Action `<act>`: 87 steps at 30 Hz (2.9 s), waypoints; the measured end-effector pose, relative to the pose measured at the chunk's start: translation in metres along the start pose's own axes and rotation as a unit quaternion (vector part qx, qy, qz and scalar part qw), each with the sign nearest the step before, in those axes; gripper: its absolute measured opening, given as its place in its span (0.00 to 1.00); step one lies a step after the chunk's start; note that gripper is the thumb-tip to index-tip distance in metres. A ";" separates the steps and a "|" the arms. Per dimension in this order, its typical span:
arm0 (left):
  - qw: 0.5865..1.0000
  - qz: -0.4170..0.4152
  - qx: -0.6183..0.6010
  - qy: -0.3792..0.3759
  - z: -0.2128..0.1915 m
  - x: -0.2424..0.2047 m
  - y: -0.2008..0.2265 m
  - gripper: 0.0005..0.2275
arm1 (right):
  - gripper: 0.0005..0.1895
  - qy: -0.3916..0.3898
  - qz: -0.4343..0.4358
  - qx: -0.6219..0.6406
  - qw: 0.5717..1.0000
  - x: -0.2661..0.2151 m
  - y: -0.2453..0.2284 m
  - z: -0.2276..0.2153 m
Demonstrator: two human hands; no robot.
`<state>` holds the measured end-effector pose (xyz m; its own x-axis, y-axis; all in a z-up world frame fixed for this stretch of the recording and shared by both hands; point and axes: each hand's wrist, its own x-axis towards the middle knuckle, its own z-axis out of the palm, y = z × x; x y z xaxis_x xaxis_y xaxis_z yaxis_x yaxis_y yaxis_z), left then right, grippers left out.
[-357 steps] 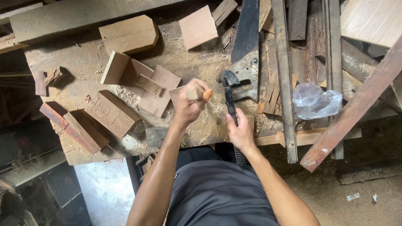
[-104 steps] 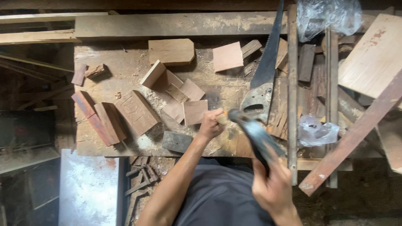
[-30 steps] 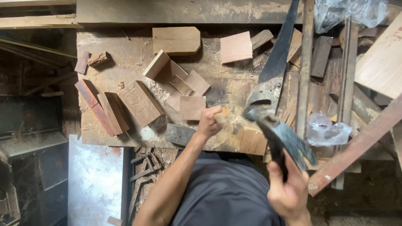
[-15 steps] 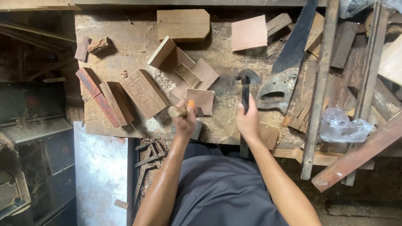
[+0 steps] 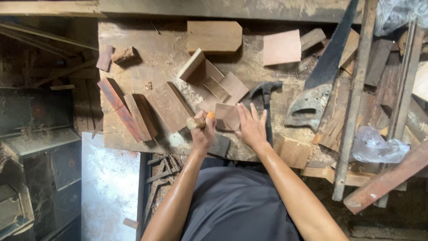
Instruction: The person assembles small wooden pieces into a box-like structure on a cluttered workbench. They use a hammer to tap pieces together, repeatedly pick up and place small blocks, and adjust the alignment of the components.
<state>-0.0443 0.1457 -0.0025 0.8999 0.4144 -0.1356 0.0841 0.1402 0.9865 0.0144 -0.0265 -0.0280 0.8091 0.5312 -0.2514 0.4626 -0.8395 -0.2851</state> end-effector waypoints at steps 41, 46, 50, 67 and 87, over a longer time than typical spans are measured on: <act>0.830 -0.199 -0.111 -0.509 0.000 0.063 0.062 0.44 | 0.35 0.008 0.344 0.234 0.909 -0.018 0.041 -0.008; 0.792 -0.285 -0.253 -0.477 -0.004 0.061 0.070 0.47 | 0.26 0.051 0.306 0.184 0.933 -0.019 0.073 0.043; 0.791 -0.288 -0.255 -0.475 -0.005 0.065 0.071 0.47 | 0.22 0.055 0.386 0.251 0.886 -0.008 0.078 0.041; 0.861 -0.223 0.372 -0.264 -0.007 0.114 0.022 0.17 | 0.18 0.046 0.326 0.520 0.788 -0.024 0.020 -0.039; 0.701 0.050 0.659 -0.266 0.018 0.071 -0.065 0.49 | 0.16 0.045 0.325 0.518 0.790 -0.027 0.032 -0.008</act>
<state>0.0223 0.1500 -0.0745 0.9322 -0.0813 -0.3526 0.0152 -0.9648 0.2626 0.0106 -0.0686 -0.0235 0.7979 -0.0239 -0.6023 -0.5682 -0.3634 -0.7383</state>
